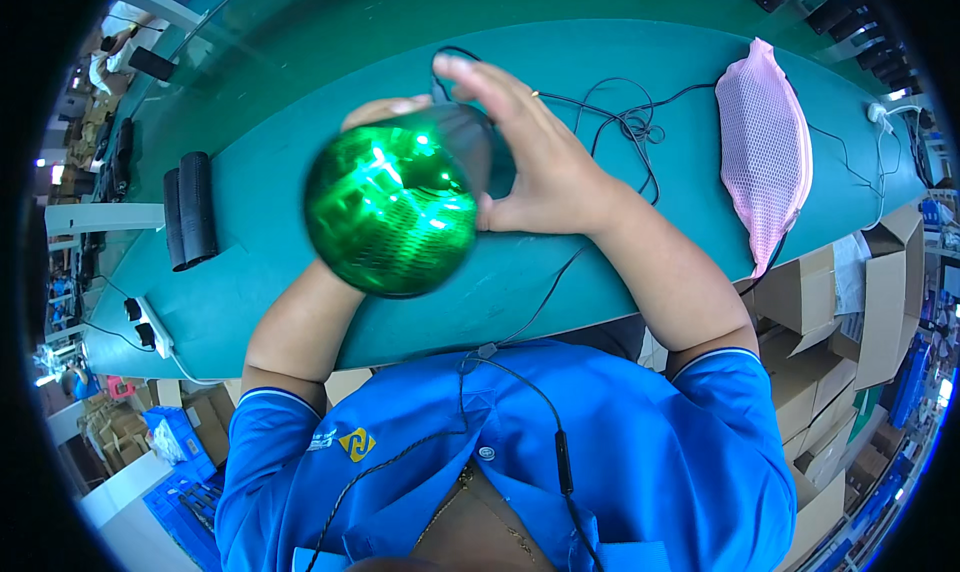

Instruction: Plugging in and checking the light color functions of cylindrical electronic devices at a test station.

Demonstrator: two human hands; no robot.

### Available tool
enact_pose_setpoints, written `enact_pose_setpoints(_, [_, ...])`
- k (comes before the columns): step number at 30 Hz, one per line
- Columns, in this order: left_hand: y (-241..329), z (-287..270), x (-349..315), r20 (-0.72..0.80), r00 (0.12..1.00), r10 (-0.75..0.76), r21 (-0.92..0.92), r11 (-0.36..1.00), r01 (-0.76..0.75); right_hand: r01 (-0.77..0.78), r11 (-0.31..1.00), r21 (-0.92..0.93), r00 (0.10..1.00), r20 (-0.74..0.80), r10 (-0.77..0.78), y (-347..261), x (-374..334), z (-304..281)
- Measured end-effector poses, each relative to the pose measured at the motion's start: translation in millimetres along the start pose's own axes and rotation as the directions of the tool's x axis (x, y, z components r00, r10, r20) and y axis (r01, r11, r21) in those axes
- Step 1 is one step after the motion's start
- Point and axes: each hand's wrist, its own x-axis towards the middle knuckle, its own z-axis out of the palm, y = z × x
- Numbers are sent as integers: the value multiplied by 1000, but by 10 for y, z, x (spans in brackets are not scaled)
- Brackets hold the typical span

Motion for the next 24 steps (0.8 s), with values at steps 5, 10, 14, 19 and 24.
enact_pose_setpoints(5, [125,-156,58,37,958,-284,-322,904,280,-428,802,416,863,-74,499,-252,-55,-41])
enact_pose_setpoints(10, [252,-211,99,142,980,-137,-357,917,180,-641,258,723,684,385,619,-301,-76,-44])
enact_pose_setpoints(14, [283,-200,130,116,990,-81,-297,948,113,-612,67,788,687,489,537,-223,-140,-70])
enact_pose_setpoints(19, [293,-147,138,53,998,-35,-214,976,46,-513,-91,853,728,490,480,-31,-299,54])
enact_pose_setpoints(24, [267,-89,138,35,999,40,-129,991,-36,-553,-192,811,737,584,340,120,-364,23])
